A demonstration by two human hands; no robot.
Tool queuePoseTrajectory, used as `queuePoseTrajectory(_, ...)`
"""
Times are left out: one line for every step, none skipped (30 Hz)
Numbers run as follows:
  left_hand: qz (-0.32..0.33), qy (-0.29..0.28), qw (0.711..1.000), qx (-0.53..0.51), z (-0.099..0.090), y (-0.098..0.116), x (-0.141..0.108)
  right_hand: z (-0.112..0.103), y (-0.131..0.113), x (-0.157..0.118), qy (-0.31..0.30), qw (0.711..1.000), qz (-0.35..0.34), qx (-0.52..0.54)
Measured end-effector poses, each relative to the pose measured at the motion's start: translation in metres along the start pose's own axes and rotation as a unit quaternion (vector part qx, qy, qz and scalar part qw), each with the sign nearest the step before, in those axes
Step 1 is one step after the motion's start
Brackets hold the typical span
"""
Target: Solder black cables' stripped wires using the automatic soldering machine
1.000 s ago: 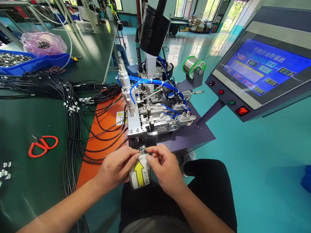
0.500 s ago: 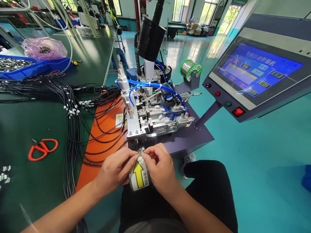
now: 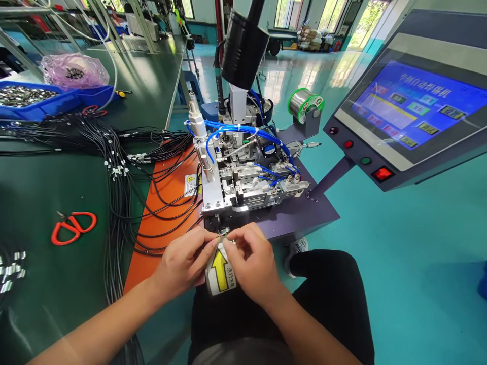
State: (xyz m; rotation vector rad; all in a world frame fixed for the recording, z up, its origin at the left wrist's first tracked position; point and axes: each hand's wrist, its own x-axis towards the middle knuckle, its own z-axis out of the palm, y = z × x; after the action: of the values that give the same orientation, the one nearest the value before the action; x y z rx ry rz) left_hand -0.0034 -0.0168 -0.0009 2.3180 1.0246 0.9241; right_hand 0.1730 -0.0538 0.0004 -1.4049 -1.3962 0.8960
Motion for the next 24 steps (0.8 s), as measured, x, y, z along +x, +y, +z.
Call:
queuePoseTrajectory(0.008, -0.003, 1.000, -0.004, 0.000, -0.001, 0.000, -0.005, 0.000, 0.002, -0.006, 0.999, 0.032, 0.026)
queuePoseTrajectory(0.016, -0.007, 1.000, -0.006, 0.001, -0.001, -0.001, -0.009, 0.000, 0.005, -0.015, 0.997, 0.061, 0.053)
queuePoseTrajectory(0.021, -0.010, 1.000, -0.007, 0.001, -0.002, -0.001, -0.013, 0.000, 0.007, -0.028, 0.993, 0.086, 0.080)
queuePoseTrajectory(0.025, -0.012, 1.000, -0.007, 0.001, -0.003, -0.001, -0.015, 0.000, 0.010, -0.047, 0.987, 0.107, 0.107)
queuePoseTrajectory(0.028, -0.012, 0.999, -0.006, 0.001, -0.003, -0.002, -0.017, 0.000, 0.011, -0.067, 0.981, 0.125, 0.131)
queuePoseTrajectory(0.031, -0.013, 0.999, -0.006, 0.002, -0.003, -0.002, -0.017, 0.000, 0.013, -0.086, 0.975, 0.138, 0.152)
queuePoseTrajectory(0.035, -0.013, 0.999, -0.006, 0.001, -0.003, -0.002, -0.017, 0.000, 0.014, -0.100, 0.969, 0.147, 0.170)
queuePoseTrajectory(0.038, -0.012, 0.999, -0.007, 0.001, -0.003, -0.002, -0.016, 0.000, 0.014, -0.110, 0.965, 0.152, 0.182)
queuePoseTrajectory(0.042, -0.012, 0.999, -0.009, 0.001, -0.003, -0.001, -0.015, -0.001, 0.014, -0.114, 0.963, 0.155, 0.191)
queuePoseTrajectory(0.046, -0.013, 0.999, -0.010, 0.001, -0.003, -0.001, -0.014, -0.001, 0.014, -0.116, 0.961, 0.155, 0.196)
queuePoseTrajectory(0.048, -0.014, 0.999, -0.010, 0.001, -0.003, -0.001, -0.013, -0.001, 0.014, -0.115, 0.961, 0.154, 0.198)
queuePoseTrajectory(0.050, -0.016, 0.999, -0.010, 0.001, -0.003, -0.001, -0.012, -0.002, 0.014, -0.114, 0.961, 0.153, 0.200)
queuePoseTrajectory(0.051, -0.017, 0.999, -0.008, 0.001, -0.003, -0.001, -0.012, -0.002, 0.014, -0.114, 0.961, 0.153, 0.201)
queuePoseTrajectory(0.050, -0.019, 0.999, -0.006, 0.001, -0.004, -0.001, -0.012, -0.002, 0.014, -0.114, 0.961, 0.153, 0.202)
queuePoseTrajectory(0.050, -0.021, 0.999, -0.002, 0.002, -0.004, -0.001, -0.012, -0.002, 0.014, -0.114, 0.960, 0.154, 0.203)
queuePoseTrajectory(0.050, -0.022, 0.999, 0.001, 0.002, -0.004, -0.002, -0.012, -0.002, 0.015, -0.115, 0.960, 0.154, 0.204)
queuePoseTrajectory(0.050, -0.023, 0.998, 0.004, 0.002, -0.004, -0.002, -0.012, -0.002, 0.015, -0.115, 0.959, 0.156, 0.204)
queuePoseTrajectory(0.050, -0.023, 0.998, 0.007, 0.002, -0.005, -0.002, -0.012, -0.002, 0.015, -0.117, 0.959, 0.158, 0.205)
queuePoseTrajectory(0.050, -0.023, 0.998, 0.010, 0.002, -0.005, -0.003, -0.013, -0.002, 0.015, -0.118, 0.958, 0.160, 0.205)
queuePoseTrajectory(0.050, -0.021, 0.998, 0.012, 0.003, -0.005, -0.003, -0.013, -0.002, 0.015, -0.119, 0.958, 0.162, 0.205)
queuePoseTrajectory(0.048, -0.019, 0.999, 0.015, 0.003, -0.005, -0.004, -0.013, -0.002, 0.016, -0.119, 0.958, 0.164, 0.205)
queuePoseTrajectory(0.046, -0.017, 0.999, 0.016, 0.003, -0.005, -0.004, -0.013, -0.002, 0.016, -0.119, 0.957, 0.166, 0.207)
queuePoseTrajectory(0.044, -0.013, 0.999, 0.017, 0.004, -0.006, -0.005, -0.013, -0.002, 0.015, -0.118, 0.956, 0.168, 0.209)
queuePoseTrajectory(0.040, -0.010, 0.999, 0.018, 0.004, -0.006, -0.005, -0.012, -0.002, 0.015, -0.115, 0.955, 0.170, 0.213)
